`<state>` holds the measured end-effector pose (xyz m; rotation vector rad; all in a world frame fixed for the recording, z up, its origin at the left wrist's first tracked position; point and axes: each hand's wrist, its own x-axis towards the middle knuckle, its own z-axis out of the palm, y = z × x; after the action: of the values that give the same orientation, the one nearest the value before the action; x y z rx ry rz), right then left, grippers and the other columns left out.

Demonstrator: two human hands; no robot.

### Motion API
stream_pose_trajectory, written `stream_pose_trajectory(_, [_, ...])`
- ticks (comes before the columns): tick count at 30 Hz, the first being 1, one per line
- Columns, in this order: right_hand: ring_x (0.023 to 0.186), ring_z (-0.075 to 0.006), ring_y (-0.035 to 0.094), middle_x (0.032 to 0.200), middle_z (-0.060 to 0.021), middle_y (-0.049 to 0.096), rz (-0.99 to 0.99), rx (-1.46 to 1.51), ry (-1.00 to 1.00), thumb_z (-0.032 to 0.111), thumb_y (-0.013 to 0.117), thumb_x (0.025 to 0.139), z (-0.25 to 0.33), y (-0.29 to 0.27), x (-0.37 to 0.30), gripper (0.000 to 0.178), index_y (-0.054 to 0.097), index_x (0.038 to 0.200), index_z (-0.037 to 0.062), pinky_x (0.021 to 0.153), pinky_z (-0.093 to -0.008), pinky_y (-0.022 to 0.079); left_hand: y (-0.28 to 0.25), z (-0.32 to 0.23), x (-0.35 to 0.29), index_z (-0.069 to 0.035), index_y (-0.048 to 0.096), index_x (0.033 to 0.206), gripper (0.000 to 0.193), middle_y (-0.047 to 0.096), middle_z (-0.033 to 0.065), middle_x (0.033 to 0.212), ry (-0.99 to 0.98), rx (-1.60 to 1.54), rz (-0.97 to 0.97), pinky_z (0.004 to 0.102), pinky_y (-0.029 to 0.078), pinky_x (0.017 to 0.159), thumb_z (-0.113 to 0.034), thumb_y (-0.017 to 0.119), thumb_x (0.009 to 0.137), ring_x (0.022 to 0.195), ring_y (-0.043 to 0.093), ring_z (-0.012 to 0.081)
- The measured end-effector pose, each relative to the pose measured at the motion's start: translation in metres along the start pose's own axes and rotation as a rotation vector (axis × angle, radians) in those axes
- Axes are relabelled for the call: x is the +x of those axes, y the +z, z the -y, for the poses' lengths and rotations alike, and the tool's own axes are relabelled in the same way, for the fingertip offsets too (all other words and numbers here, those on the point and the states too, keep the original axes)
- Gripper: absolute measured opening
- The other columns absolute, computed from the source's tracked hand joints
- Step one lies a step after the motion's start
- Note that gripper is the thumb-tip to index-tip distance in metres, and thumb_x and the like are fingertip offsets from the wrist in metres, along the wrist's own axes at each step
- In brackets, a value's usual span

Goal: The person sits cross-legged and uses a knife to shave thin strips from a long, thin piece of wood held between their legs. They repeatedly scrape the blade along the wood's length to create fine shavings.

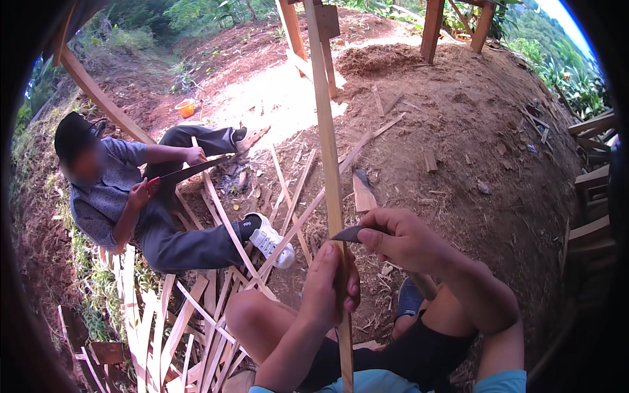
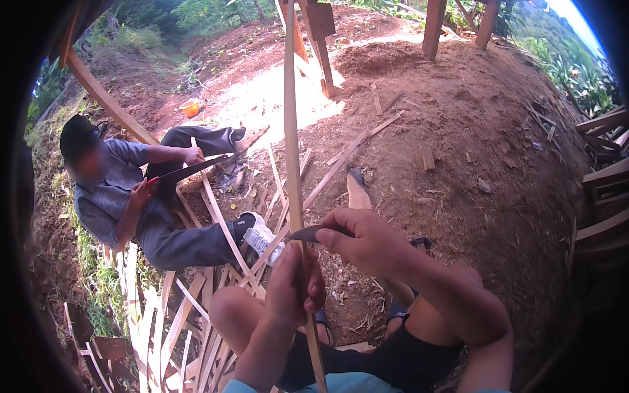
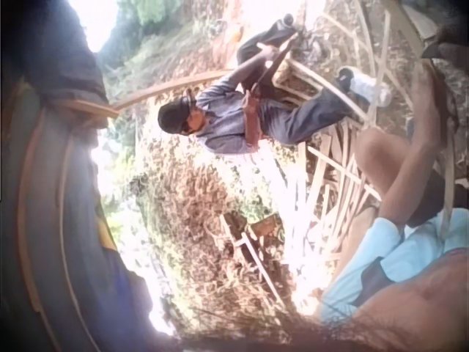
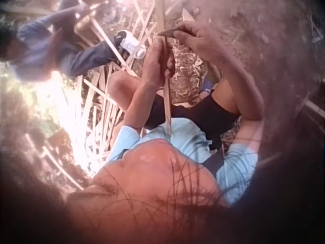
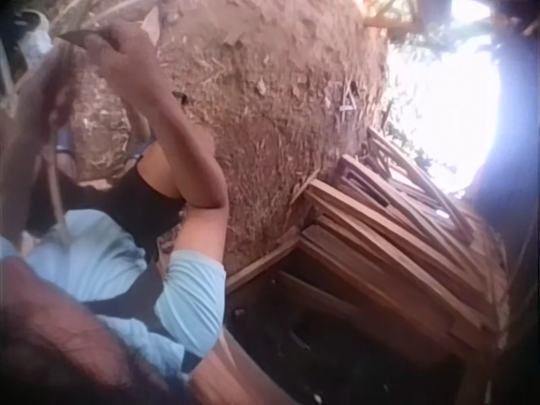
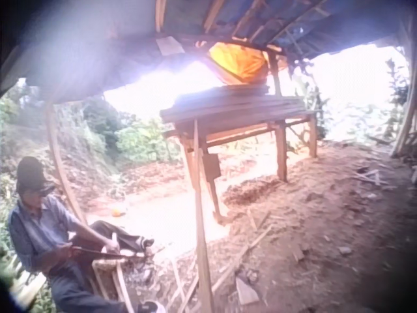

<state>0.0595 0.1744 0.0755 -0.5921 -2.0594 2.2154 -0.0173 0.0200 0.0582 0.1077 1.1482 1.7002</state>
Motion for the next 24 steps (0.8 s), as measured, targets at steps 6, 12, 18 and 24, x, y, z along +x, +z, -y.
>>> stream_pose_trajectory(6, [0.059, -0.0052, 0.048, 0.066, -0.0001, 0.056, 0.055, -0.065, 0.031, 0.020, 0.054, 0.092, 0.002, -0.001, 0.006, 0.021, 0.061, 0.088, 0.0006, 0.053, -0.0227, 0.039, 0.007, -0.001, -0.004, -0.008, 0.044, 0.092, 0.038, 0.043, 0.0049, 0.052, 0.037, 0.126, -0.055, 0.0220, 0.032, 0.028, -0.043, 0.033, 0.097, 0.031, 0.037, 0.0115])
stream_pose_trajectory(12, [0.058, -0.0058, 0.048, 0.065, -0.0007, 0.056, 0.046, -0.065, 0.025, 0.020, 0.054, 0.092, -0.004, -0.004, 0.007, 0.024, 0.061, 0.083, -0.0004, 0.052, -0.0233, 0.039, 0.008, 0.004, -0.004, -0.007, 0.044, 0.092, 0.035, 0.044, 0.0050, 0.050, 0.070, 0.175, -0.077, 0.0210, 0.032, 0.029, -0.040, 0.034, 0.098, 0.031, 0.037, 0.0104])
stream_pose_trajectory(18, [0.056, -0.0051, 0.047, 0.063, -0.0003, 0.056, 0.032, -0.056, 0.040, 0.020, 0.053, 0.092, -0.004, -0.006, 0.005, 0.025, 0.061, 0.081, -0.0007, 0.051, -0.0226, 0.038, 0.007, 0.010, -0.007, -0.007, 0.045, 0.092, 0.034, 0.045, 0.0043, 0.051, 0.124, 0.249, -0.053, 0.0207, 0.033, 0.030, -0.038, 0.034, 0.099, 0.032, 0.037, 0.0098])
stream_pose_trajectory(24, [0.052, -0.0042, 0.043, 0.064, 0.0010, 0.053, -0.126, 0.042, 0.031, 0.021, 0.051, 0.094, 0.005, -0.014, 0.002, 0.024, 0.058, 0.082, 0.0013, 0.046, -0.0218, 0.035, 0.017, 0.016, -0.011, -0.009, 0.042, 0.088, 0.030, 0.046, 0.0031, 0.054, 0.093, 0.311, -0.053, 0.0197, 0.034, 0.033, -0.034, 0.031, 0.100, 0.037, 0.041, 0.0089])
